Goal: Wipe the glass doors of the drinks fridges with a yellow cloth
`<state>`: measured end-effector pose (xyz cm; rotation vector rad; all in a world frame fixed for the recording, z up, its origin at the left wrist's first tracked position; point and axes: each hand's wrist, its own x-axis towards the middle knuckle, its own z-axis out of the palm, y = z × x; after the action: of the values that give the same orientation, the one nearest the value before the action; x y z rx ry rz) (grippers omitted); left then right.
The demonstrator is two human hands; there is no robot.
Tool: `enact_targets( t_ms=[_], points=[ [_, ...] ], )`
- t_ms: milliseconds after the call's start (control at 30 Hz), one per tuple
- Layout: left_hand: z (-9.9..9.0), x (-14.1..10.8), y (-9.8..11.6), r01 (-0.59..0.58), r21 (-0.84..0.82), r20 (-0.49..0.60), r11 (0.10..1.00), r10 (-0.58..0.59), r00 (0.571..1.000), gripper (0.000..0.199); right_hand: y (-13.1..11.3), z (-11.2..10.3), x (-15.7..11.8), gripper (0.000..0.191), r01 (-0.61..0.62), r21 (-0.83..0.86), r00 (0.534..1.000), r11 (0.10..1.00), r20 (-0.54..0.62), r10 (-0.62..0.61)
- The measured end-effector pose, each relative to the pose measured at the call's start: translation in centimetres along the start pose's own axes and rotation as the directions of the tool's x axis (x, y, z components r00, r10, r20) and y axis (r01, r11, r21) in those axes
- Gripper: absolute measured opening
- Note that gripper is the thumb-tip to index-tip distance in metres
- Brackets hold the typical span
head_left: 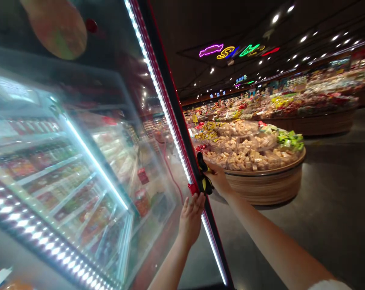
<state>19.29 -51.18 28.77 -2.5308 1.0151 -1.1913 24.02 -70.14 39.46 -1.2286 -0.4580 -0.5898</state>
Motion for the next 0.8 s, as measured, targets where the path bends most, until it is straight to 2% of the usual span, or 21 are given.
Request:
enact_targets(
  t_ms=[100,200,300,400,533,667,800],
  points=[
    [-1.4,1.9,-0.9,0.074,0.000,-0.060,0.997,-0.073,0.995,0.075,-0.4,0.5,1.5,0.039,0.072,-0.033,0.997,0.997,0.011,-0.072],
    [-3.2,4.9,-1.8,0.148,0.008,-0.093,0.989,-0.147,0.985,0.076,-0.3,0.8,2.4,0.043,0.162,-0.104,0.987,0.981,0.019,-0.161],
    [-4.5,7.5,-2.4,0.173,0.032,-0.107,0.984,-0.169,0.980,0.075,-0.2,1.3,3.4,0.046,0.303,-0.131,0.953,0.944,0.063,-0.297],
    [-5.3,8.5,-2.8,0.190,0.090,-0.119,0.978,-0.179,0.977,0.073,-0.2,1.6,4.6,0.045,0.466,-0.118,0.883,0.877,0.132,-0.451],
    [-6.0,8.2,-2.9,0.183,0.162,-0.117,0.970,-0.166,0.979,0.075,0.1,1.2,5.8,0.045,0.630,-0.146,0.770,0.763,0.243,-0.590],
    [-7.5,9.1,-2.8,0.228,0.180,-0.148,0.957,-0.202,0.968,0.080,-0.4,1.1,7.1,0.048,0.736,-0.134,0.664,0.664,0.338,-0.667],
    [-9.7,12.0,-2.8,0.306,0.152,-0.178,0.940,-0.279,0.944,0.080,-2.5,2.3,9.5,0.051,0.784,-0.098,0.604,0.613,0.349,-0.716]
  ],
)
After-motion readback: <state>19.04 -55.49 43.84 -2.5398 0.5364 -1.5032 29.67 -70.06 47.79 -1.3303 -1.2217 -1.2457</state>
